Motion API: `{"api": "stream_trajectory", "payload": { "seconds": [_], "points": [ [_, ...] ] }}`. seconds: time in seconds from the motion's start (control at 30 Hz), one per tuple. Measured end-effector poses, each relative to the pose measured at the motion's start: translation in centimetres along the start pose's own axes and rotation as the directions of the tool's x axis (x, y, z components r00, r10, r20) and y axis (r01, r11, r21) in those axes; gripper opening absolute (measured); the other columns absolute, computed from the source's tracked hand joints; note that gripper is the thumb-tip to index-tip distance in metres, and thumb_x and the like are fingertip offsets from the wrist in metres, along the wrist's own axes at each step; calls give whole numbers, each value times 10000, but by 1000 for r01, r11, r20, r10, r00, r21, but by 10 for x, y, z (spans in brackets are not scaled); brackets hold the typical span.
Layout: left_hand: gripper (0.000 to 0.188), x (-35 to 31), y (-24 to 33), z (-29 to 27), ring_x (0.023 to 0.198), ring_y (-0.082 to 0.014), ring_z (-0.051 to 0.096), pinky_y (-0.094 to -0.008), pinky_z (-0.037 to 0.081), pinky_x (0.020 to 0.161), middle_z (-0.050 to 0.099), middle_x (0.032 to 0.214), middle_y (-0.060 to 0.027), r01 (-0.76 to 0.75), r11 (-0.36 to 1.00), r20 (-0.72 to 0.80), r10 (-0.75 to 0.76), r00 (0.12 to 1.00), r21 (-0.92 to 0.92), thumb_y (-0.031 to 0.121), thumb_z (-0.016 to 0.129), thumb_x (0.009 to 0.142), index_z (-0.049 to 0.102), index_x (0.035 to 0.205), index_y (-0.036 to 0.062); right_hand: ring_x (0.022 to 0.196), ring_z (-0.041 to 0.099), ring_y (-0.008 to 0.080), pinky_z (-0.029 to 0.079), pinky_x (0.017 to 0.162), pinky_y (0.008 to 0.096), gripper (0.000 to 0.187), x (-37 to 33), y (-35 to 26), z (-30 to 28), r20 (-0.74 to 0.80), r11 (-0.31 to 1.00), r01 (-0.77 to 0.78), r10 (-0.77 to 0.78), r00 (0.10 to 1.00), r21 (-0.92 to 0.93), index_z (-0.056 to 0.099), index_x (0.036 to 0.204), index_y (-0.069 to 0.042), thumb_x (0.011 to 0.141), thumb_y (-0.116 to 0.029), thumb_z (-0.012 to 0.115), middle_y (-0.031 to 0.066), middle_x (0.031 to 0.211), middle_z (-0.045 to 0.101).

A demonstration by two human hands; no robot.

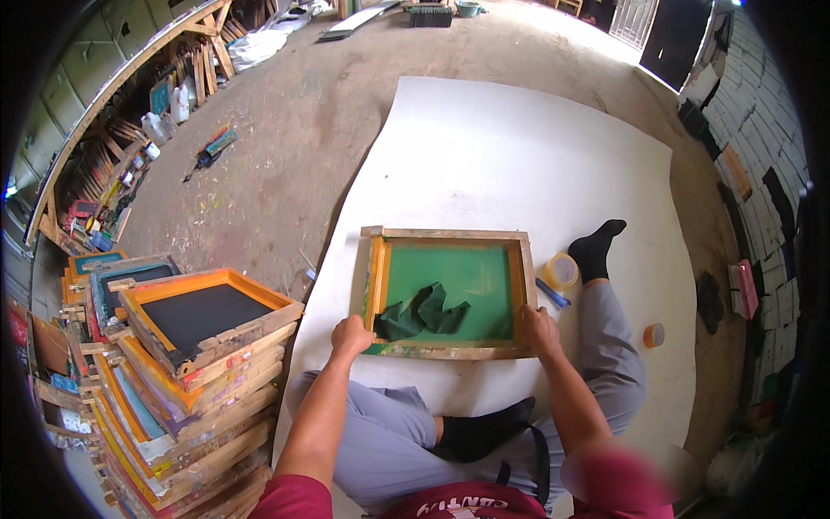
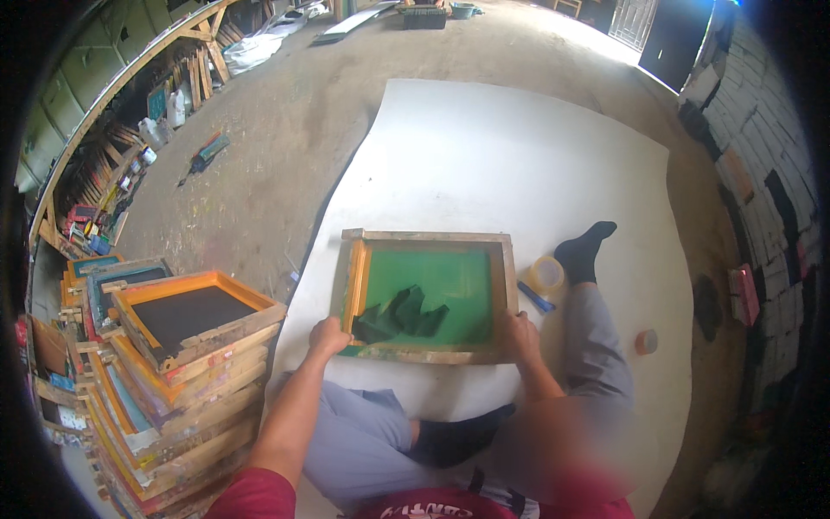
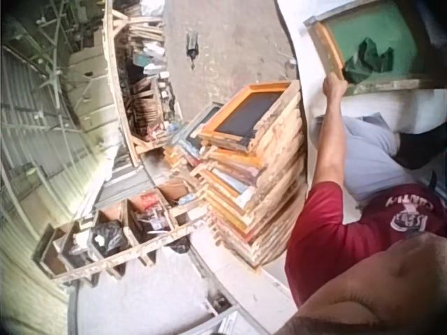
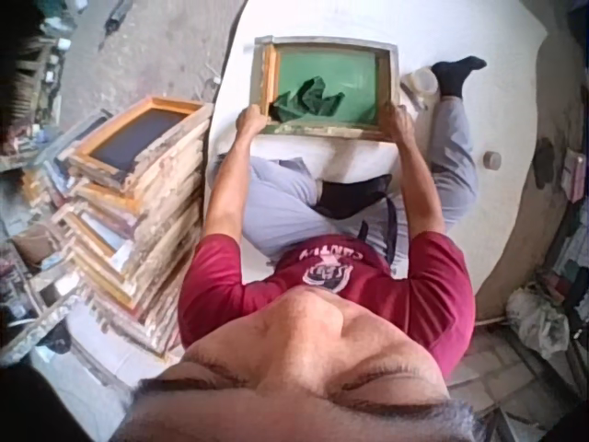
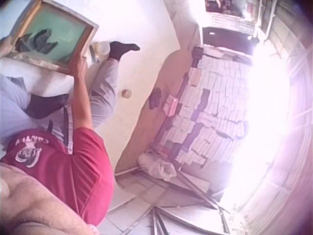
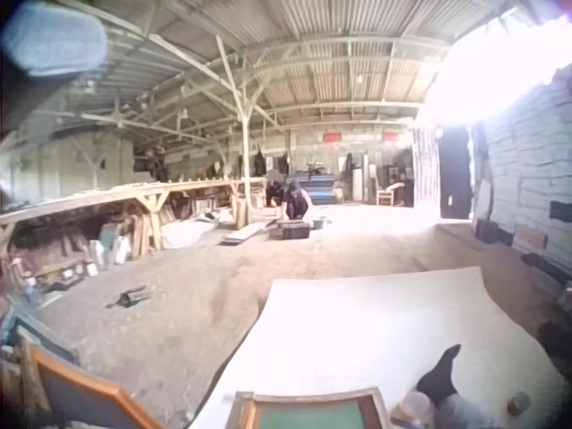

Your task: The person sits on the floor and applies masking tape to the edges of a wooden screen-printing frame. They repeatedly tear tape, press it along the frame edges, and wipe the green screen surface with a cloth.

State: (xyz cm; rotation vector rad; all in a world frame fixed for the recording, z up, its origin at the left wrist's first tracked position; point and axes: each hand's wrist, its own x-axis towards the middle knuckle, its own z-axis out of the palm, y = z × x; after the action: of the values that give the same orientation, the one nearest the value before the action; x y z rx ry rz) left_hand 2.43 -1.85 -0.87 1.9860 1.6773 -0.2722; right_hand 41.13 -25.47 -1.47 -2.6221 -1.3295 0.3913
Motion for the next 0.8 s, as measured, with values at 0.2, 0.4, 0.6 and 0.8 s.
{"api": "stream_trajectory", "payload": {
  "seconds": [0.2,0.4,0.6,0.8],
  "points": [
    [380,1,13,-23,1125,-398,732,-486,587,961,774,1156,-216,-18,999,-38,17,999,-38,305,863,817,797,1120,86,945,713,484,577,870,545,268,-16,-3,-17,-53,995,2,4,999,101,766,1184,-180,945,-198,645,278,1031,709],
    [502,49,24,-91,1149,-381,724,-484,573,965,764,1218,-194,-153,983,-278,119,953,-103,308,859,831,747,1291,143,955,730,468,583,892,519,270,-17,-25,-21,-123,955,-28,66,990,294,801,1127,-106,931,-238,670,272,994,753],
    [969,47,7,-5,1484,-390,452,-488,352,1210,439,1622,-280,-240,564,-504,-375,778,-790,527,827,888,428,1578,-23,997,755,427,581,927,476,299,-25,-78,-10,-24,861,-127,159,987,493,799,1149,-54,933,-219,673,268,1015,768],
    [780,-103,93,82,777,-114,665,-289,522,649,691,1028,-76,72,111,61,-99,993,-991,478,813,947,489,1491,24,710,758,373,603,738,456,252,-43,-98,53,-180,867,-13,119,976,499,806,1067,-68,940,-236,669,224,818,757]
  ]
}}
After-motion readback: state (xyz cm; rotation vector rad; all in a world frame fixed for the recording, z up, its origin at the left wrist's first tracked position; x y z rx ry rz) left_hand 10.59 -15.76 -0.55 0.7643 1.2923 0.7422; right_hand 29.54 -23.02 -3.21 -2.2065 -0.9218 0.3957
